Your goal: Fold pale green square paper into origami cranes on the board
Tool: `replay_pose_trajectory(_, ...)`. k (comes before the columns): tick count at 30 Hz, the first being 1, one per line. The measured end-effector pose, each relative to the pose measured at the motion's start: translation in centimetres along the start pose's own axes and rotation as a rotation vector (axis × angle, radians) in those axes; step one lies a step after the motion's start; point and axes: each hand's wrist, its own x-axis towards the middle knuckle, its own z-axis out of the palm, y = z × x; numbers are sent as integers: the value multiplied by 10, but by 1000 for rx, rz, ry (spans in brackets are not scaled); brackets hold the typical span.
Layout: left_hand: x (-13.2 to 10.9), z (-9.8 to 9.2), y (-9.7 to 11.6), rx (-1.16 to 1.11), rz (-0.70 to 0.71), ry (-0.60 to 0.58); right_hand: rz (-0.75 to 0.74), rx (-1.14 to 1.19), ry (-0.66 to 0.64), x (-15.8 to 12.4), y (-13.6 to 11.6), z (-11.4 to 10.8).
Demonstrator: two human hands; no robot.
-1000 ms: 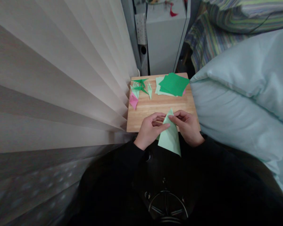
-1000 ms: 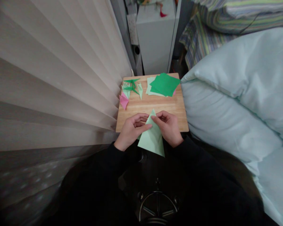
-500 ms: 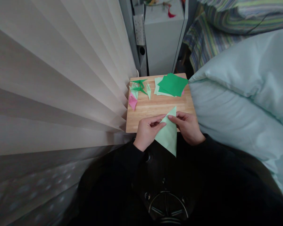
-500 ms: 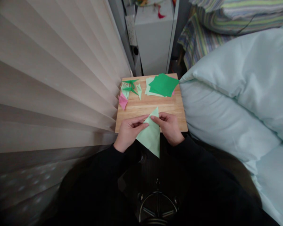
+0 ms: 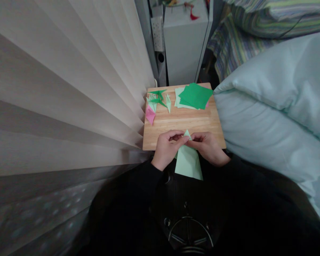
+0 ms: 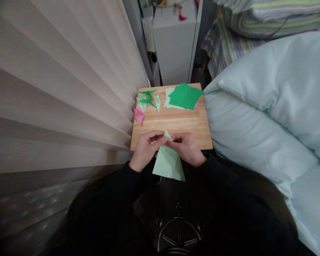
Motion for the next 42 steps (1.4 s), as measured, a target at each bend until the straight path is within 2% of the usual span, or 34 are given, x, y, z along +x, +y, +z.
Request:
replay_pose_trajectory(5,0,2,0,-65,-49,22,10,-37,-49,-2,1,2)
replay_pose_trajectory(13,-3,3,1,-244,-232,63,12,-6,-102,-5,0,4)
replay_pose_trajectory(20,-3,4,1,-230,-240,81,-79,110,10,-3,-4,5)
replay_pose_trajectory(26,-4,9,-1,-270,-234,130,-130,66,44,-2,2,9)
replay_pose_trajectory(28,-1,8,-2,-281,-211,204,-132,60,38,-3,4,12)
replay_pose_trajectory(30,5,2,-3,-291,-163,328,-124,42,16,-4,4,13)
replay_pose_trajectory(33,18,-15,-7,-298,-61,513,-93,-4,-43,-4,3,11)
replay_pose_trajectory(36,27,-34,-9,-338,-9,598,-81,-37,-59,-1,0,2)
replay_pose_trajectory(39,29,-48,-3,-225,42,571,-126,-126,-10,3,-3,-10)
replay_pose_trajectory(41,26,-50,3,52,226,484,-186,-259,-13,3,-5,-16)
replay_pose_trajectory(42,24,-49,6,220,335,389,-219,-328,-30,3,-6,-18)
